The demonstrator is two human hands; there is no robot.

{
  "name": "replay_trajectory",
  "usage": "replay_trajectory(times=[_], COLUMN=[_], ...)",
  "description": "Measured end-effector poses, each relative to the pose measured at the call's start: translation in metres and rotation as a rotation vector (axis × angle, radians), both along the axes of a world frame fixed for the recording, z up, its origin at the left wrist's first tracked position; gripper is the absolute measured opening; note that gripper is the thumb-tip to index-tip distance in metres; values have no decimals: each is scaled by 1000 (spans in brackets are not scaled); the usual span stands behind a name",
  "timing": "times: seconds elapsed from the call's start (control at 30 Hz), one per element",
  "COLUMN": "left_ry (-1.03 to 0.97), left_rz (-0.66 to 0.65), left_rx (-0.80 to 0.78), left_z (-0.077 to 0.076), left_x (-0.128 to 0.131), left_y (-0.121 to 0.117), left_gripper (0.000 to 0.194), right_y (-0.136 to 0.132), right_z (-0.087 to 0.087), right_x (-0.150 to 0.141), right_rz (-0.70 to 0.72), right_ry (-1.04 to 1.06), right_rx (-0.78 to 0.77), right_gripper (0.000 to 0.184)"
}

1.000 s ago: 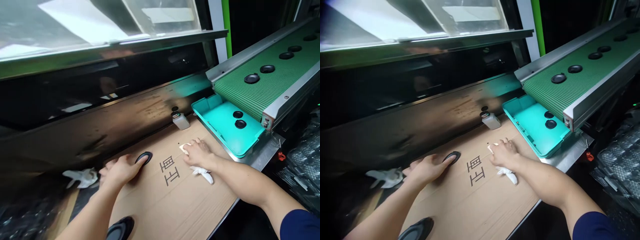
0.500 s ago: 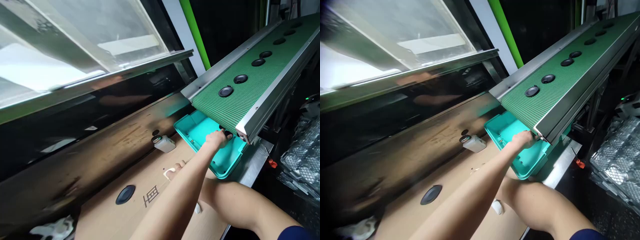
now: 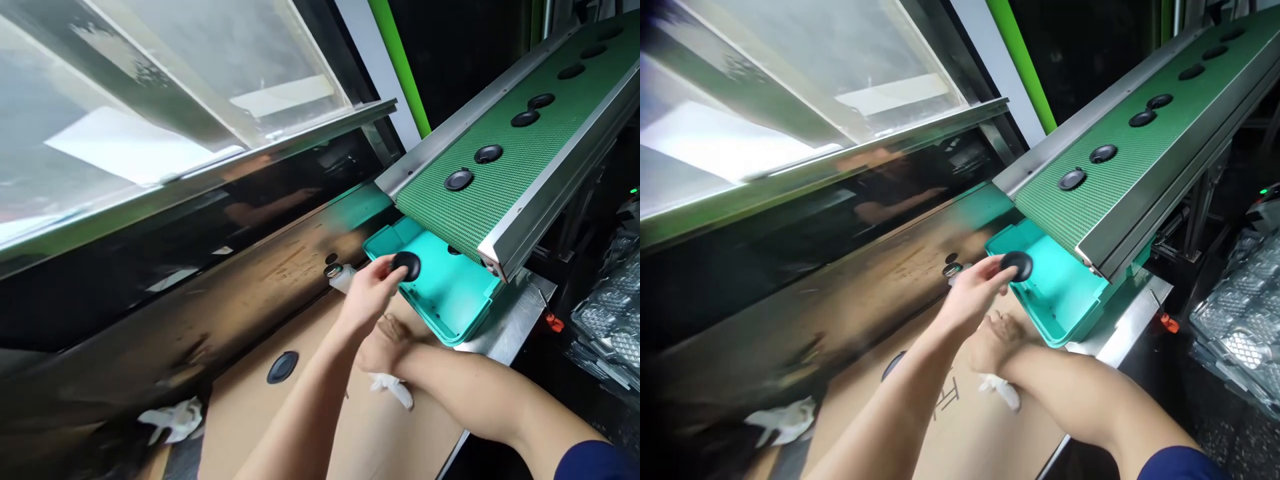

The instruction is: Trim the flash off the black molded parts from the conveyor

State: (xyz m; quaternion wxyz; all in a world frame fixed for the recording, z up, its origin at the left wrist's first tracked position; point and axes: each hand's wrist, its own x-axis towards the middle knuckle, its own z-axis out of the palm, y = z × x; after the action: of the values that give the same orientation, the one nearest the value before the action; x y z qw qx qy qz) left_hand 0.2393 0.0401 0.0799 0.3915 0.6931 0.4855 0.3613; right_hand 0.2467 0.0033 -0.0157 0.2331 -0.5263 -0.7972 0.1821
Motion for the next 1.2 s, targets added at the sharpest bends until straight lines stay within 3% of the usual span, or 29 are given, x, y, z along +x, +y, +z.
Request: replay_trajectory(times=[0.1,0.17,0.23,0.33,0.43,0.57,0.63,0.7,0.8,0.9,0.97,1.1,1.2], left_ry=[-484,-696,-806,-880,-962,-1118,-1184,-1196,-1160,-1200,-1247,-1327,-1362], left_rz=[209,411,521,514,455,342,256,206,232,259,261,281,305], left_rx=[-182,-239,-274,-294,-306,-370,-388,-390,-384,-420,-436,-414,-423], left_z=[-8,-30,-57,-94,-111,-109,-105,-102,-103,-106,-106,-106,-108], left_x=[-69,-107,-133,-151,-157,-156,-151,-146,-140,-139,-138,-136,-138], left_y=[-34,-55,-70,-79,-78,-75,-76,-77,-77,-78,-79,-79,-76], left_gripper=[34,29,23,16,14,15,26,39,39,40,40,32,29], right_y=[-2,-4,-4,5,13,3,-8,-19,-28,-31,-31,-31,-34], right_z=[3,8,14,18,19,21,24,28,35,39,40,39,37], right_x=[1,4,9,18,20,5,-4,-13,-21,-27,-29,-32,-33], right_rz=[-1,-30,-85,-165,-183,-75,-16,-26,-113,-48,-43,-172,-114], right_ry=[-46,-70,-67,-36,21,254,188,-14,-255,-343,-373,-359,-339], right_rx=[-33,-40,-42,-88,-96,-57,-59,-63,-48,-27,-32,-46,-53], right_gripper=[32,29,32,34,36,39,42,48,53,54,53,52,50])
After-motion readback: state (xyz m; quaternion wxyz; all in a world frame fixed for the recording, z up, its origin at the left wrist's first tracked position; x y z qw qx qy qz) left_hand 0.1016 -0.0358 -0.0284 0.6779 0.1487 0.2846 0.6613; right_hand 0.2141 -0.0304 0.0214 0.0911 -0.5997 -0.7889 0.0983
